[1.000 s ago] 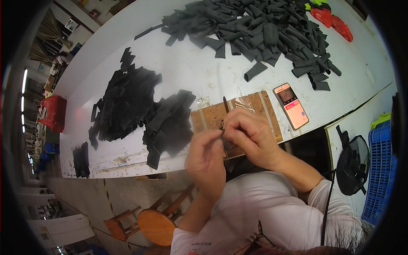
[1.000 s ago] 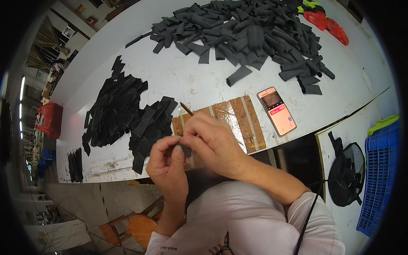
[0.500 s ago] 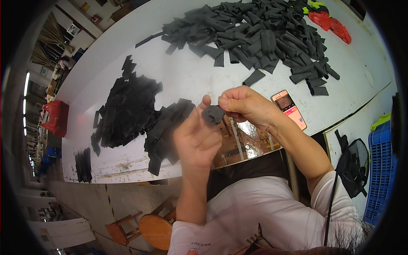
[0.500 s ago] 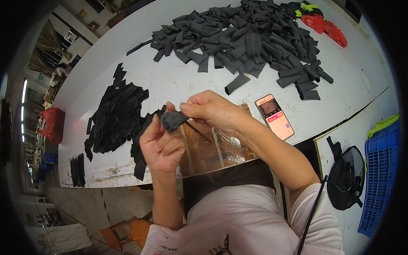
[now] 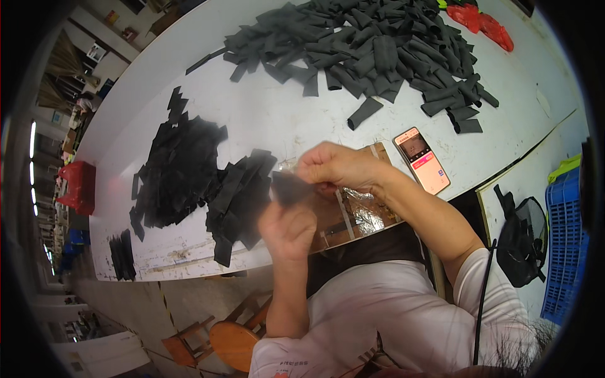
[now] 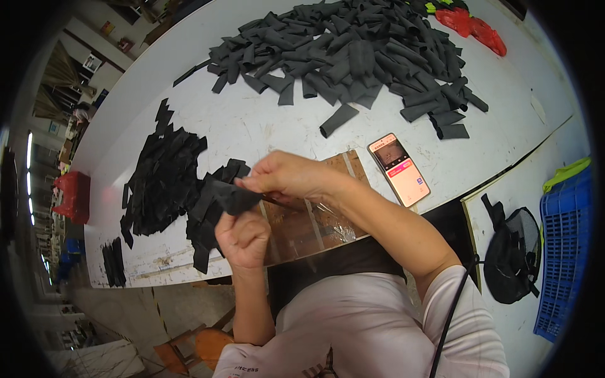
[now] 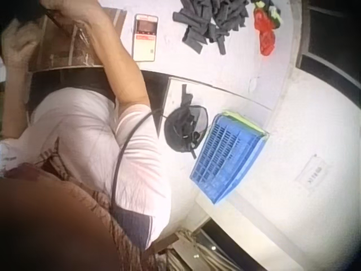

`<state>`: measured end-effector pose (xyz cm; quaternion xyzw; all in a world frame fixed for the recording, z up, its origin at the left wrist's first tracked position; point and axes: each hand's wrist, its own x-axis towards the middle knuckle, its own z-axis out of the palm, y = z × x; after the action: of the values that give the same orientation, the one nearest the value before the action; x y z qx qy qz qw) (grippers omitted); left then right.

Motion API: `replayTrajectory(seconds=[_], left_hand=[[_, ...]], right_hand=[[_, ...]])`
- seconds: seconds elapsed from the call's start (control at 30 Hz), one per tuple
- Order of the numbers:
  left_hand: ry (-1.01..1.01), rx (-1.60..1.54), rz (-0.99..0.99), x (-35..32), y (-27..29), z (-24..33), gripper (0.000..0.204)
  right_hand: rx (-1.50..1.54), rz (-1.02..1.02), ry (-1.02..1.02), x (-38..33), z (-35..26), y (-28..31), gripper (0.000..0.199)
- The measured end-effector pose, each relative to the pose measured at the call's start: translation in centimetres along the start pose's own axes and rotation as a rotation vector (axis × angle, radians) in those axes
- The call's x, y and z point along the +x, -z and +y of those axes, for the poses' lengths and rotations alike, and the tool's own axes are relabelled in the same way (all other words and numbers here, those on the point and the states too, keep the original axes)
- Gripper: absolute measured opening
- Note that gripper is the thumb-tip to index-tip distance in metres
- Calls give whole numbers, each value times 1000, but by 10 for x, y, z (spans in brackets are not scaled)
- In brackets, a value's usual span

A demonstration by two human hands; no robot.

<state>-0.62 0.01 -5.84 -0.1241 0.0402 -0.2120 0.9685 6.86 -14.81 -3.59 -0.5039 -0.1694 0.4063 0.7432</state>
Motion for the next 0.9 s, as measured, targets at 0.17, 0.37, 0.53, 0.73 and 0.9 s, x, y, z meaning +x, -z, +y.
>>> replayTrajectory(seconds=[0.17, 0.37, 0.53, 0.73, 0.9], left_hand=[[-309, 929, 315, -3, 13, -9, 24], [-687, 2139, -108, 8, -20, -6, 32], [-800, 1373, -80, 6, -21, -25, 16], [-795, 1344, -20, 4, 6, -14, 22], [-664, 1587, -70, 15, -9, -23, 25]], right_hand=[[234, 30, -54, -14, 42, 21, 26], [-346, 231, 207, -14, 31, 18, 14], [-1036, 387, 720, -32, -4, -16, 25], [-1450, 330, 663, -26, 24, 1, 19], [-1343, 402, 611, -33, 25, -5, 12]])
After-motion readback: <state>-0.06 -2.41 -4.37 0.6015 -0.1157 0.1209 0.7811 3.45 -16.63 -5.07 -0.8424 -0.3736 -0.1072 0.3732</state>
